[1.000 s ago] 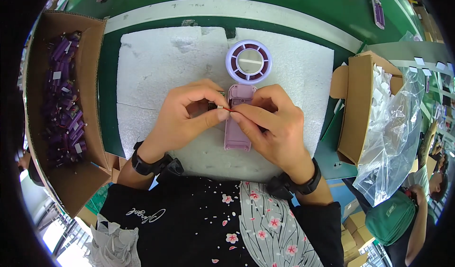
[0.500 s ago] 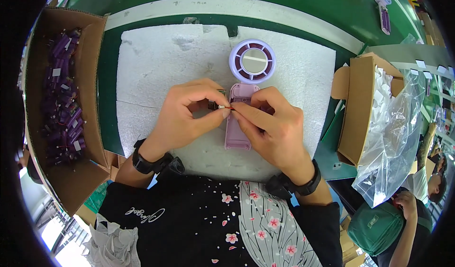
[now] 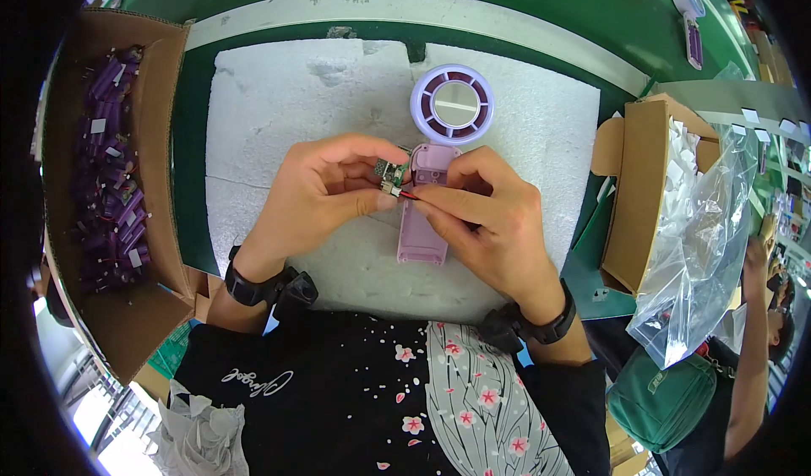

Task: Assembling handheld fans by installing internal components and batteries.

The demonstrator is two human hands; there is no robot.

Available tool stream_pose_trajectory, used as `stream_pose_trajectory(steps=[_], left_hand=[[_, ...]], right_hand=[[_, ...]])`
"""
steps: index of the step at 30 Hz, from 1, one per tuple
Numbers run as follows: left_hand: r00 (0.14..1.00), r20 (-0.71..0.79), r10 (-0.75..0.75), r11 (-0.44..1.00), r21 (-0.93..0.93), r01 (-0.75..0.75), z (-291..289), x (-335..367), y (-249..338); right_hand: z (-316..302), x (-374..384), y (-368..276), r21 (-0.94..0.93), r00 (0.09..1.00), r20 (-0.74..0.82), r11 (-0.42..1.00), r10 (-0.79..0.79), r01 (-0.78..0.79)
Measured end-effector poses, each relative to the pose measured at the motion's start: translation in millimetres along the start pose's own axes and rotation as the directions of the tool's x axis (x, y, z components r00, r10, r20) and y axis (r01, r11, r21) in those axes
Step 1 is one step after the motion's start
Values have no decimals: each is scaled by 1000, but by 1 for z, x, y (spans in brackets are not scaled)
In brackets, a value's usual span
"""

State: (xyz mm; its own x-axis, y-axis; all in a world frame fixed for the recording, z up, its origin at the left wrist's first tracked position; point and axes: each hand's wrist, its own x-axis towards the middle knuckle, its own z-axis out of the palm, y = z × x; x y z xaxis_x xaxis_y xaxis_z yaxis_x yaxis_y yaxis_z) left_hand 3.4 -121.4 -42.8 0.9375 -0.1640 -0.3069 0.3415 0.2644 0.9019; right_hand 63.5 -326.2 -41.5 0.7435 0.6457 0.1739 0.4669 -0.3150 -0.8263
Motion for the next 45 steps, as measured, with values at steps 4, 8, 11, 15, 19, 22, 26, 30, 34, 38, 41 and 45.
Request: stream_pose_trajectory(steps=[4, 8, 11, 15, 19, 22, 26, 30, 34, 38, 41, 45], left_hand=[[999, -9, 46, 999, 20, -46, 0, 0, -4], [998, -13, 61, 998, -8, -61, -1, 0, -7], [998, -14, 59, 998, -27, -59, -1, 1, -8], [997, -44, 69, 997, -17, -70, 1, 1, -7], [986, -89, 143, 987, 82, -136, 2, 0, -6], [964, -82, 254, 947, 226, -230, 1, 1, -7], [939, -66, 339, 900, 312, -303, 1, 2, -9], [946, -35, 322, 892, 345, -291, 2, 2, -6], [913, 7, 407, 809, 461, -364, 4, 5, -6], [863, 57, 502, 713, 538, -450, 6, 7, -7], [884, 10, 468, 734, 552, -395, 8, 5, -10], [870, -4, 493, 716, 570, -403, 14, 9, -12]], right_hand=[[0, -1, 0, 3, 1000, -3, 1000, 3, -3], [2, -1, 0, -15, 1000, -11, 1000, 10, -10], [1, -1, -1, -27, 1000, -18, 1000, 12, -12], [2, -1, -3, -57, 1000, -9, 998, 13, -13], [2, -1, -3, -57, 1000, -20, 998, 1, -2], [2, -1, -2, -54, 1000, -16, 999, 4, -5], [1, -1, -3, -58, 1000, 0, 998, -1, 1], [1, -1, -2, -68, 1000, -3, 998, -8, 8], [-2, -2, 1, -97, 997, 27, 992, -79, 81], [6, -3, 0, -31, 990, -138, 999, 15, -20], [8, 1, -10, -8, 983, -161, 995, 93, -95], [1, -4, -1, -160, 991, -130, 986, 29, -50]])
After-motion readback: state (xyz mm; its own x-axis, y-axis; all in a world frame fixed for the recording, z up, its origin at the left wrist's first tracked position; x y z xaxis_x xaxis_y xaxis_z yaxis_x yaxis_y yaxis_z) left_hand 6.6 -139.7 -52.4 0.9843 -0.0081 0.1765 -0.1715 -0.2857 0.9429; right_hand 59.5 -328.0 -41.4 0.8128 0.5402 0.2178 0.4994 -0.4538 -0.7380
